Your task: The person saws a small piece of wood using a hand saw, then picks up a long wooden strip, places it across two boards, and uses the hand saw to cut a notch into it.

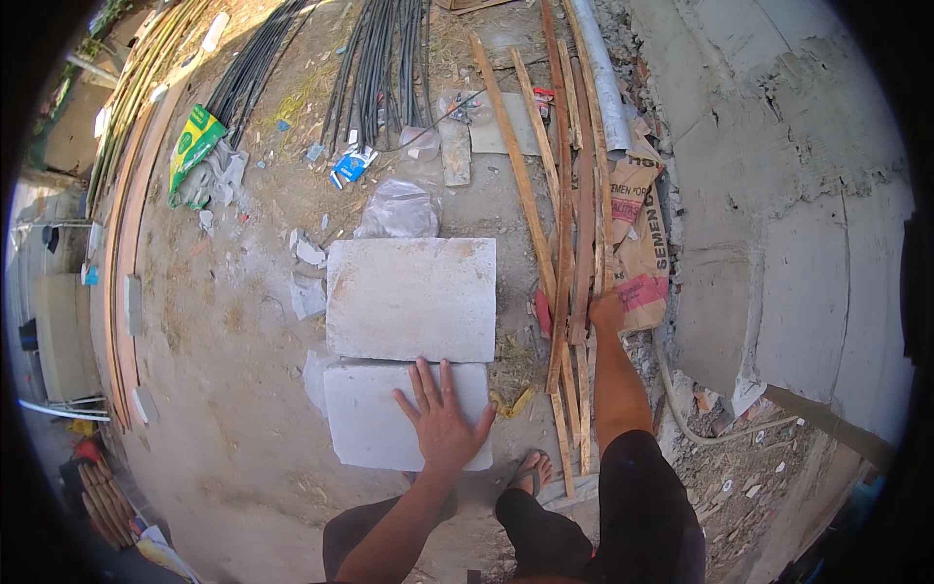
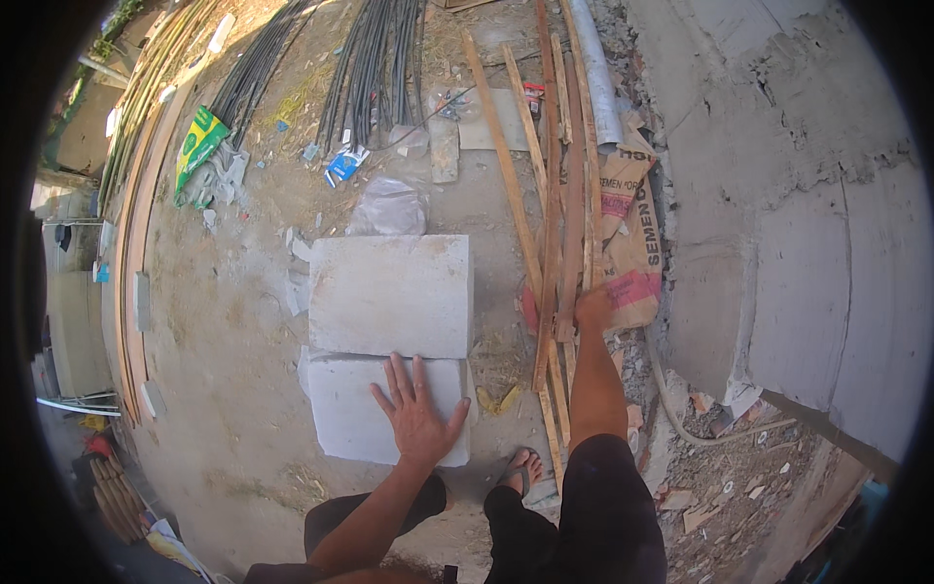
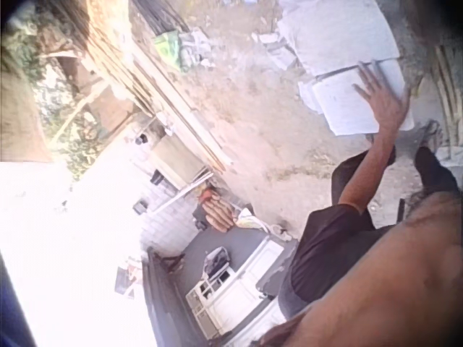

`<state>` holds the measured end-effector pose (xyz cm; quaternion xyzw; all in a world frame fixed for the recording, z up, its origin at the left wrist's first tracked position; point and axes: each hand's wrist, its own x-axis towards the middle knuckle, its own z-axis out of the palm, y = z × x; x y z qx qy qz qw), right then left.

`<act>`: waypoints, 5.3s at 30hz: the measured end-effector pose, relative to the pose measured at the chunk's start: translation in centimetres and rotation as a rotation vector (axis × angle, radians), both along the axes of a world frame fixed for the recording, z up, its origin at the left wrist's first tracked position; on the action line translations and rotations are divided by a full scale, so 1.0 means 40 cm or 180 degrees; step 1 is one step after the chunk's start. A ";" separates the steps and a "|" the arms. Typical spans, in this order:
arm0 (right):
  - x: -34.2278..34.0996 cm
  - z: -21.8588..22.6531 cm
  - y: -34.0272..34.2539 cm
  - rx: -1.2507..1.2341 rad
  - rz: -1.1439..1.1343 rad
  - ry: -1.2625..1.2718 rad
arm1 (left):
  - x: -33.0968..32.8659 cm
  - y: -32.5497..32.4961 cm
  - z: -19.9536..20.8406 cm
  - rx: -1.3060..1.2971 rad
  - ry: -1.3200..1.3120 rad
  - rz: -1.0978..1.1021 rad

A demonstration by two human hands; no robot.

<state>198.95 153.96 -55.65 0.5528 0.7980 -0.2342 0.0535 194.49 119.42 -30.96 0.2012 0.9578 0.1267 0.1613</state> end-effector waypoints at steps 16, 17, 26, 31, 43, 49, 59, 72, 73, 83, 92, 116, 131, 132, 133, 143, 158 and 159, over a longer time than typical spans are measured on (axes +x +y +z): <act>0.507 1.203 -0.621 -0.5064 -0.0331 0.1011 | -0.004 -0.111 0.121 0.0171 -0.1160 0.0367; 0.539 1.246 -0.690 -0.5236 -0.0269 0.0688 | 0.005 -0.134 0.173 0.0598 -0.2009 0.0733; 0.518 1.549 -0.959 -0.5765 0.1256 0.0290 | 0.199 -0.382 0.794 0.2123 -0.3908 0.1972; 0.499 1.542 -0.890 -0.4809 0.0267 0.0179 | 0.289 -0.689 1.061 -0.0269 -0.0647 0.1305; 0.506 1.520 -1.020 -0.3532 0.0103 0.0154 | 0.763 -1.166 1.172 0.0841 -0.2369 0.2100; 0.501 1.437 -1.318 -0.2983 0.1172 -0.0068 | 0.811 -1.370 1.154 0.2129 -0.3178 0.2423; 0.255 1.607 -1.528 -0.3126 0.1347 -0.0062 | 0.636 -1.598 1.337 0.0765 -0.1766 0.2038; -0.246 1.427 -1.713 -0.3713 -0.1115 0.0855 | 0.231 -1.892 1.632 -0.0029 -0.1219 0.1891; -0.320 1.423 -1.735 -0.3736 -0.1023 0.0927 | 0.201 -1.912 1.659 -0.0110 -0.1231 0.1935; -0.668 1.518 -2.009 -0.4126 -0.1481 0.1519 | -0.044 -2.265 1.607 -0.0149 -0.0887 0.2714; -0.916 1.855 -2.464 -0.5177 0.0332 0.1327 | -0.619 -2.524 1.416 0.1342 -0.0731 0.1967; -2.254 1.862 -2.251 -0.3786 0.0121 0.2197 | -1.809 -2.500 1.249 0.1811 -0.2768 0.1824; -3.161 1.841 -2.332 -0.3931 0.0458 0.2176 | -2.553 -2.617 1.083 0.0459 -0.0833 0.2166; -3.209 1.866 -2.302 -0.3844 0.0421 0.2281 | -2.661 -2.613 1.107 0.0337 -0.0746 0.2104; -3.247 1.902 -2.285 -0.3729 0.0311 0.2526 | -2.738 -2.626 1.102 0.0254 -0.0647 0.2128; -3.642 2.193 -2.013 -0.1884 -0.0148 0.4125 | -3.271 -2.520 1.121 -0.0022 0.0445 0.2335; -4.524 1.980 -1.464 -0.2082 0.0429 0.2962 | -3.844 -2.027 0.962 -0.0390 0.0881 0.3240; -4.566 1.974 -1.439 -0.2084 0.0428 0.2910 | -3.869 -2.020 0.967 -0.0413 0.0832 0.3250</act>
